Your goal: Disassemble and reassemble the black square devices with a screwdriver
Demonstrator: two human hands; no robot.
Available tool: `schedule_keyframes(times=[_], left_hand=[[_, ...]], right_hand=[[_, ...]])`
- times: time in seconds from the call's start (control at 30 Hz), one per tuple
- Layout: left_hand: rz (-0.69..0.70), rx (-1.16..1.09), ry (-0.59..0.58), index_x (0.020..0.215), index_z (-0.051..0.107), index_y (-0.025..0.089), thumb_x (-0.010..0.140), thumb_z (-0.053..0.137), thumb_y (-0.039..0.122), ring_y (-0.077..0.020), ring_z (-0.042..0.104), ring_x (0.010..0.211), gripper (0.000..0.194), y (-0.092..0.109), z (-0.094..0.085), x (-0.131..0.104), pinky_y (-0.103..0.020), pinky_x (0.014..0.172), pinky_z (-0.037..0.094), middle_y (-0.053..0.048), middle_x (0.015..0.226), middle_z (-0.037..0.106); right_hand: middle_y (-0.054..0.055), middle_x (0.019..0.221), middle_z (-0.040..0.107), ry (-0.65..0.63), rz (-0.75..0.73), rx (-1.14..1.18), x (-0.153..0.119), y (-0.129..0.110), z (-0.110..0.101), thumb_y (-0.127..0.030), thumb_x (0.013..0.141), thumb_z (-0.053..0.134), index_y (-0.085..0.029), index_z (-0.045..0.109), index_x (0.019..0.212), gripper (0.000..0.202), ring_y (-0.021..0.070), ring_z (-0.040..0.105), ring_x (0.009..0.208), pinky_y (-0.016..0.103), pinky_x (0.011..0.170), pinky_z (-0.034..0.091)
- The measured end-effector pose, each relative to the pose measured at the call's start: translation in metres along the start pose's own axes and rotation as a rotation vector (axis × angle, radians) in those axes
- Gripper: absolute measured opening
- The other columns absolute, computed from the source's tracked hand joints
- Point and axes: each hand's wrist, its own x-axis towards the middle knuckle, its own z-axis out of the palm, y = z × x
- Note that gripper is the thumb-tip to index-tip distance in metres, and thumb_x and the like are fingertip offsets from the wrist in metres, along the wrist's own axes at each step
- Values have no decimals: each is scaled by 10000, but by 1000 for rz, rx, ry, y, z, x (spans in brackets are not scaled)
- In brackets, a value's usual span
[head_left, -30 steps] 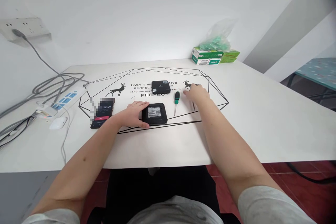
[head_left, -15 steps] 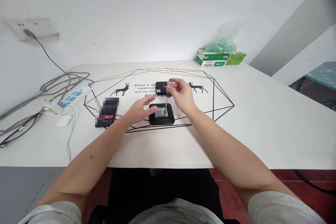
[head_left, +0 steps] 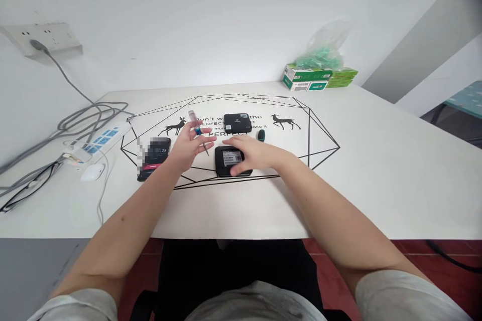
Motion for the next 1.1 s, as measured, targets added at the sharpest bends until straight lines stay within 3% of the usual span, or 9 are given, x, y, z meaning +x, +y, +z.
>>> schedule_keyframes(times=[0.03,0.1,0.23,0.53,0.7,0.87,1.1], left_hand=[[-15,-23,45,1318,541,267,865,857,191,-255,817,1081,558,-1,-1,2,-554,1088,613,-74,1265,723],[-15,-65,118,1345,489,291,841,867,161,-276,809,1118,643,-4,-1,6,-561,1075,618,-86,1291,711],[29,-116,144,1310,417,324,839,871,167,-296,773,1230,673,-15,5,12,-543,1068,614,-91,1336,704],[90,-70,113,1266,350,354,838,846,220,-282,750,1274,669,-21,9,19,-516,1073,573,-61,1299,725],[155,29,77,1183,353,321,843,801,192,-249,792,1162,577,-22,13,16,-476,1034,593,-40,1257,728],[235,149,-34,1147,360,297,882,751,189,-239,813,1101,484,-23,18,10,-467,1035,602,-38,1218,733],[146,92,10,1208,358,303,864,738,140,-250,809,1073,537,-19,19,9,-473,1010,596,-57,1280,685]], right_hand=[[217,1640,555,-101,31,-45,-1,3,-1,-597,654,983,-203,540,1622,1135,479,488,1535,665,1263,428],[214,1677,504,-185,75,-103,-2,6,1,-620,628,983,-231,464,1685,1240,494,442,1566,668,1270,413],[226,1653,508,-139,47,-148,4,9,14,-625,709,913,-217,421,1714,1191,497,459,1530,668,1257,408],[220,1643,522,-103,9,-178,7,11,19,-660,722,887,-231,429,1713,1172,498,478,1496,672,1248,401],[227,1643,516,-124,28,-187,7,8,18,-651,731,882,-205,402,1725,1190,504,467,1499,678,1254,388],[233,1641,515,-126,30,-181,7,8,18,-659,729,883,-216,399,1726,1194,499,460,1506,682,1255,384],[217,1613,546,-107,18,-190,7,11,19,-669,727,882,-248,403,1726,1185,499,494,1467,690,1230,406]])
